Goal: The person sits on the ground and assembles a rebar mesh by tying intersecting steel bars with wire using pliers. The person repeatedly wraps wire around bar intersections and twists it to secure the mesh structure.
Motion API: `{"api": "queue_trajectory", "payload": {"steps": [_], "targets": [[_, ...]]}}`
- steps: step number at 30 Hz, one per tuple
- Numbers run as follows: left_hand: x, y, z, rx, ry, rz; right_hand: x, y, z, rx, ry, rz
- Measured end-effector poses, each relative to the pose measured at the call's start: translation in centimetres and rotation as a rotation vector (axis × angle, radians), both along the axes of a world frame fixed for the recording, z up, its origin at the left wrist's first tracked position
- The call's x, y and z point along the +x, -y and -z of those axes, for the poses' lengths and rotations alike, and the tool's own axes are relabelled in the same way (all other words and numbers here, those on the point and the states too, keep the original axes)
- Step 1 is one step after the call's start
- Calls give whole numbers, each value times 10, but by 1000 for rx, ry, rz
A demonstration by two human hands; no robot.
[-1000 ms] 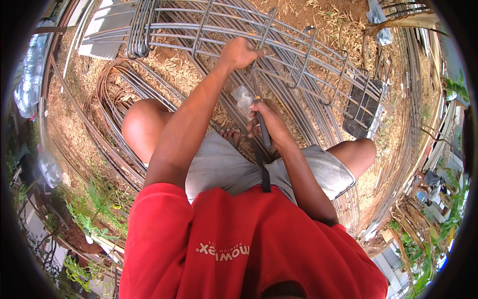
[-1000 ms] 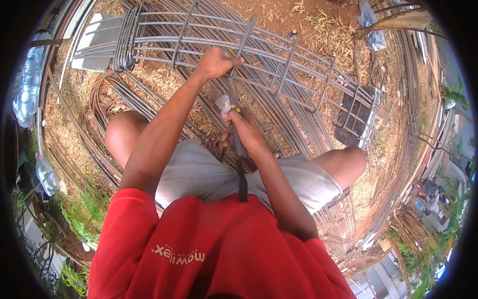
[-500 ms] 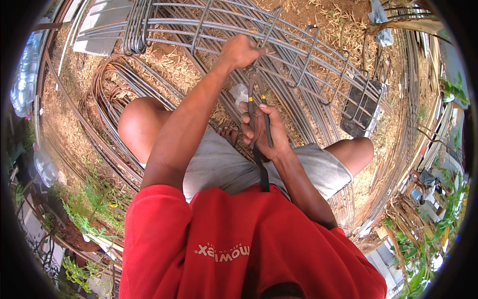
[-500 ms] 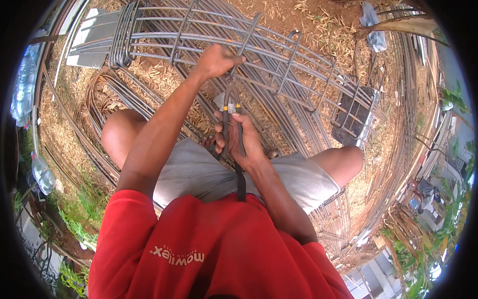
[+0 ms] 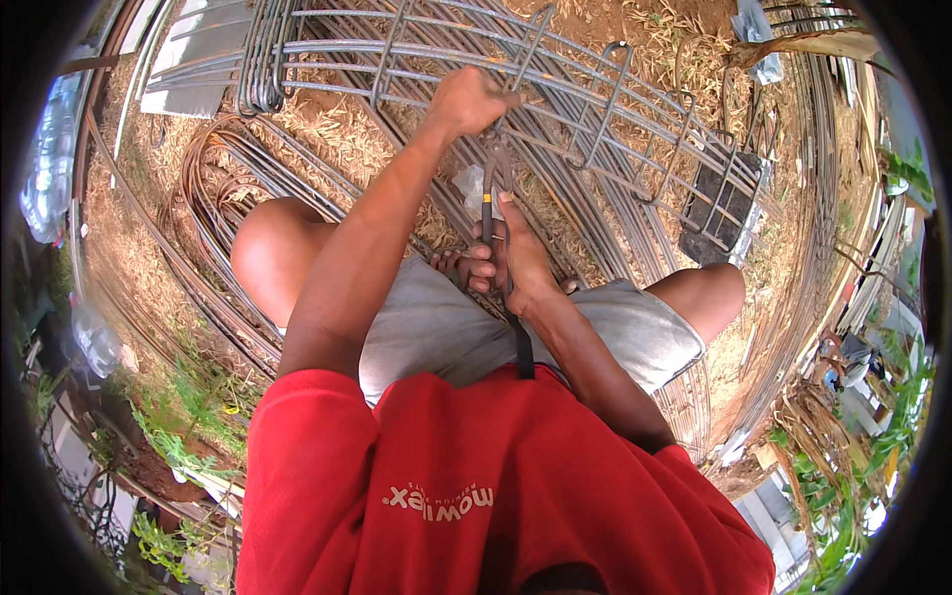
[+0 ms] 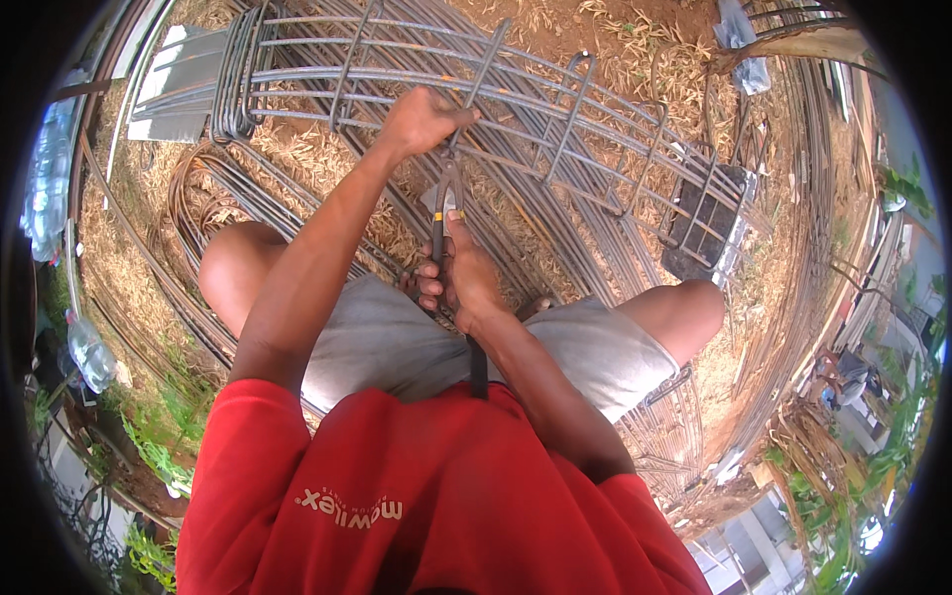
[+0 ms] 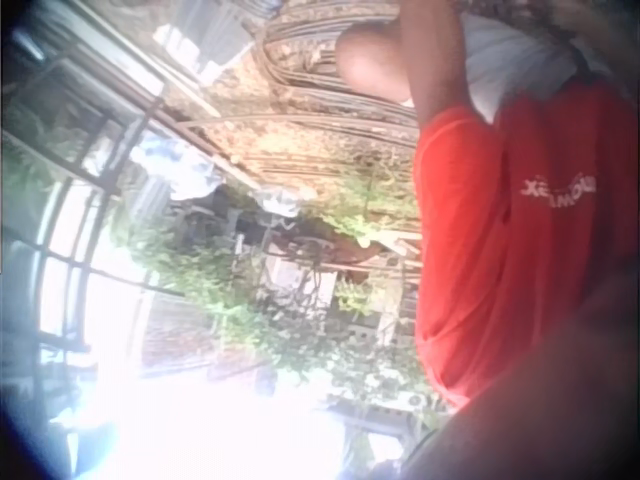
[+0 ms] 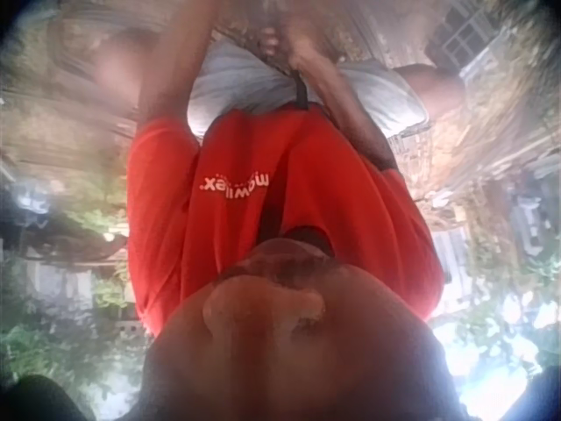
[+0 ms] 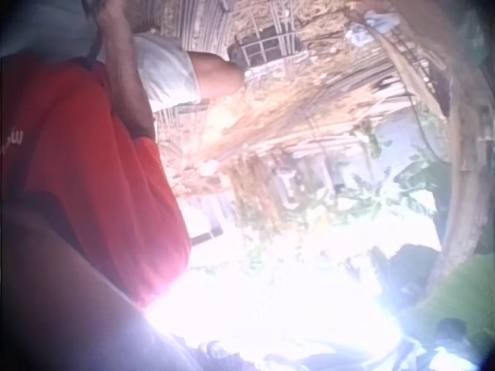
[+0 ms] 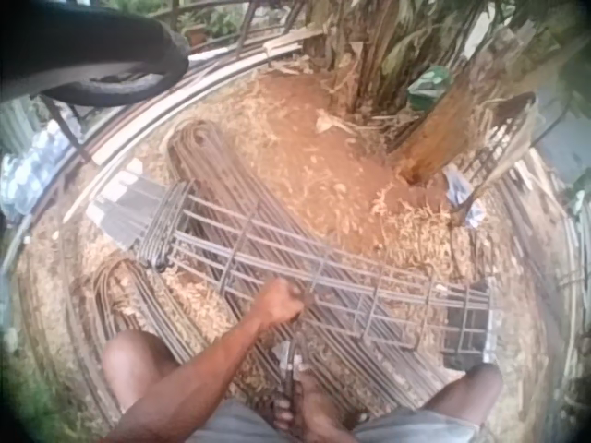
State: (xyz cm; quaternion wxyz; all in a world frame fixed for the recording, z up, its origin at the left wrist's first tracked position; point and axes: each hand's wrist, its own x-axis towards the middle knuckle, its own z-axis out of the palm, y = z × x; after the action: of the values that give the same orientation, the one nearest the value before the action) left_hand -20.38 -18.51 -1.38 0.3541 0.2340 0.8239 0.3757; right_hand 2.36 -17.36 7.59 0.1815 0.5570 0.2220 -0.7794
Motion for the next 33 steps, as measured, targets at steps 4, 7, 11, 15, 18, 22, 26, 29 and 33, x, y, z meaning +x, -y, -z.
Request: {"api": "queue_trajectory", "payload": {"steps": [4,7,11,15,18,22,26,29,33], "targets": [[0,-1,-2,4,33,-27,6,2,5,-179,-150,126],[3,-3,-4,-99,-48,-13,20,-11,10,-356,-289,199],[10,-4,-11,-80,-127,-67,45,-17,8,-482,-500,281],[10,-2,-14,-77,-101,-86,63,-24,-3,-374,-436,173],[7,-2,-9,-87,-21,-110,73,-36,-14,-269,-432,110],[-3,-4,-3,-9,201,-95,90,-63,-31,-242,-527,25],[-15,-10,-27,-251,-9,83,101,-95,-45,-321,-676,73],[-8,-13,-71,-373,-240,214,106,-118,-48,-356,-744,98],[39,-26,-140,272,16,208,110,-150,-43,-435,-839,64]]}}
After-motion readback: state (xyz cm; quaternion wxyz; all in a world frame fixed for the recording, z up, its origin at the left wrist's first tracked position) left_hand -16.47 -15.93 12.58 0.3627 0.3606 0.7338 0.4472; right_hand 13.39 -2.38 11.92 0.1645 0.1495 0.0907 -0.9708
